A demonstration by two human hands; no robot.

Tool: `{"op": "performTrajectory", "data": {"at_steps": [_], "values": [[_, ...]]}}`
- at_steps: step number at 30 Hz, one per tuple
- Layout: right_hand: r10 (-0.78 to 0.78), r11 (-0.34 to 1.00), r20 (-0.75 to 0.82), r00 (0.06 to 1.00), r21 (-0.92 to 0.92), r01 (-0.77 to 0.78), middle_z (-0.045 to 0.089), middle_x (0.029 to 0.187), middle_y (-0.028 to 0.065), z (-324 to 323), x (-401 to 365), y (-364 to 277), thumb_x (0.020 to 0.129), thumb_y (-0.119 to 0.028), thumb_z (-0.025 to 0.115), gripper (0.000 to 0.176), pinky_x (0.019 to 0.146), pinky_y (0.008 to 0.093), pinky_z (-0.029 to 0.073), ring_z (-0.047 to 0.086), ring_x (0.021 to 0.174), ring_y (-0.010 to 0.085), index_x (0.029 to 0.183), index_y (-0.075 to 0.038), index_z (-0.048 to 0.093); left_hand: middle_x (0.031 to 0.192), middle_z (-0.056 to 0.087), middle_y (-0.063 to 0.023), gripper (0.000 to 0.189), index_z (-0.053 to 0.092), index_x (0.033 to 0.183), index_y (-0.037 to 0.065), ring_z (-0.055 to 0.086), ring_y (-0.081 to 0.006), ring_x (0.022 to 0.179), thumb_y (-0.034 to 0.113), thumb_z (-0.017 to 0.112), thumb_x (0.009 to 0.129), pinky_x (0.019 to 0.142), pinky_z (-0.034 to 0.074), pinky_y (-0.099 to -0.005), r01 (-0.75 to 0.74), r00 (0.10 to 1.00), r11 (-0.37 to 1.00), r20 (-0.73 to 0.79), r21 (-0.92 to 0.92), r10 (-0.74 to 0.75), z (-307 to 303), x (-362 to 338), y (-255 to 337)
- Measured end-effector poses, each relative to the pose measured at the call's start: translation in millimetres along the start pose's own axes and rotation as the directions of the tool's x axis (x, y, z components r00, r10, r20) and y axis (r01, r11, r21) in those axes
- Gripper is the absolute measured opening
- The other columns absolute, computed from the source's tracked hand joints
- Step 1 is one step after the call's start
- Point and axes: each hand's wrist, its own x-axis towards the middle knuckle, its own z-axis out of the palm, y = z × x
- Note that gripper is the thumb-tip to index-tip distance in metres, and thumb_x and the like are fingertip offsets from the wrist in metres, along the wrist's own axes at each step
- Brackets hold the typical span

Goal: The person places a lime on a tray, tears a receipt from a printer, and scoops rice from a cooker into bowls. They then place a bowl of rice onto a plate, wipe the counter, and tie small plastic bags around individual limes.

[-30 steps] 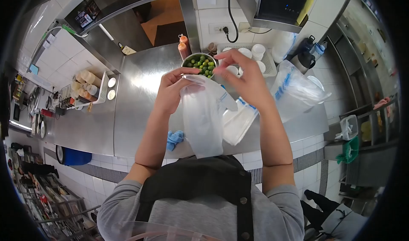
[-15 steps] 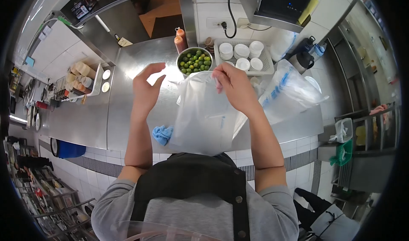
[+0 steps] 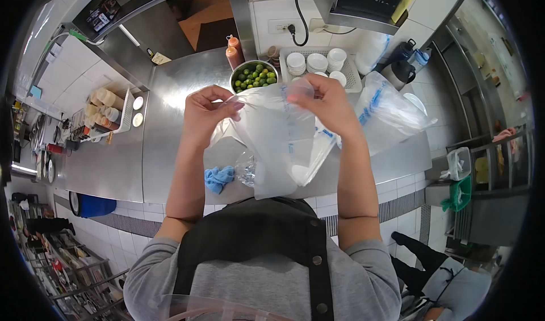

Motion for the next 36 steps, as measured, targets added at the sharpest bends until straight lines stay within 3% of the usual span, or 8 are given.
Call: {"op": "performTrajectory", "data": {"at_steps": [5,14,17,23,25,30,33,36], "values": [[0.132,0.856,-0.113,0.985,0.514,-0.056,0.068,0.099,0.0013,-10.0,-8.9,44.4,0.089,-0.018,0.074,0.020,0.081,0.0264,0.049,0.060,0.090,0.0091,0.103,-0.004,0.070,0.085,0.071,-0.0130,0.010,0.068,0.092,-0.004,0.067,-0.0147,0.065,-0.003,0.073,0.084,0.057,0.056,-0.0250,0.037,0.999,0.999,-0.010,-0.028,-0.038,-7.0,5.3,1.7],[0.069,0.840,0.255,0.965,0.507,-0.194,0.052,0.136,0.0060,10.5,-28.4,99.8,0.087,-0.064,0.064,0.089,0.107,0.0361,0.037,0.051,0.118,0.0155,0.151,-0.009,0.036,0.078,0.070,-0.0066,0.016,0.059,0.100,0.007,0.061,-0.0093,0.056,0.022,0.065,0.098,0.046,0.038,-0.0191,-0.230,0.808,0.947,-0.500,0.222,0.313,-54.6,14.3,7.9],[0.314,0.417,0.325,0.892,0.797,-0.437,0.054,0.135,0.0072,58.6,-65.7,147.9,0.081,-0.069,0.066,0.096,0.107,0.0401,0.040,0.054,0.118,0.0187,0.151,-0.010,0.036,0.078,0.070,-0.0063,0.018,0.059,0.103,0.006,0.062,-0.0085,0.068,0.022,0.066,0.098,0.059,0.045,-0.0209,-0.274,0.677,0.909,-0.608,0.313,0.414,-87.3,13.0,-4.4],[0.296,0.241,0.245,0.923,0.916,-0.320,0.069,0.106,0.0058,127.1,-86.2,149.6,0.096,-0.019,0.066,0.018,0.090,0.0388,0.052,0.064,0.099,0.0179,0.109,-0.007,0.067,0.092,0.067,-0.0094,0.022,0.056,0.113,0.005,0.062,-0.0124,0.081,0.019,0.064,0.098,0.073,0.048,-0.0236,-0.184,0.566,0.907,-0.714,0.378,0.412,-125.7,-10.1,-42.1],[0.404,0.298,0.190,0.895,0.898,-0.325,0.071,0.094,0.0057,119.9,-73.9,127.7,0.092,-0.009,0.069,0.005,0.085,0.0350,0.053,0.066,0.090,0.0163,0.092,-0.004,0.070,0.101,0.065,-0.0129,0.024,0.056,0.115,0.004,0.063,-0.0180,0.090,0.013,0.065,0.095,0.079,0.050,-0.0282,0.090,0.648,0.820,-0.659,0.565,0.382,-131.1,-19.9,-50.1],[0.392,0.653,0.107,0.914,0.668,-0.358,0.070,0.093,0.0066,98.0,-61.3,116.0,0.092,-0.008,0.069,0.008,0.079,0.0275,0.055,0.067,0.084,0.0144,0.093,0.000,0.069,0.119,0.060,-0.0170,0.036,0.060,0.114,0.004,0.061,-0.0347,0.106,0.003,0.073,0.080,0.092,0.047,-0.0441,0.313,0.791,0.042,-0.285,0.949,0.542,-129.3,-40.1,-71.2],[0.361,0.694,0.158,0.919,0.613,-0.378,0.070,0.092,0.0066,103.6,-57.7,85.3,0.091,-0.005,0.069,0.006,0.078,0.0261,0.056,0.069,0.084,0.0134,0.093,0.001,0.068,0.105,0.067,-0.0136,0.018,0.068,0.099,0.003,0.064,-0.0312,0.095,0.005,0.073,0.081,0.087,0.048,-0.0401,-0.016,0.821,0.515,-0.283,0.857,0.496,-50.0,-45.8,-48.4],[0.320,0.753,0.171,0.932,0.551,-0.360,0.071,0.090,0.0067,108.5,-60.9,70.6,0.089,-0.002,0.071,0.006,0.079,0.0269,0.056,0.069,0.087,0.0136,0.092,0.001,0.067,0.079,0.070,-0.0064,0.016,0.067,0.088,0.000,0.065,-0.0118,0.068,0.014,0.075,0.088,0.061,0.051,-0.0266,0.039,0.994,0.841,-0.105,0.539,0.021,10.5,-58.9,-53.2]]}}
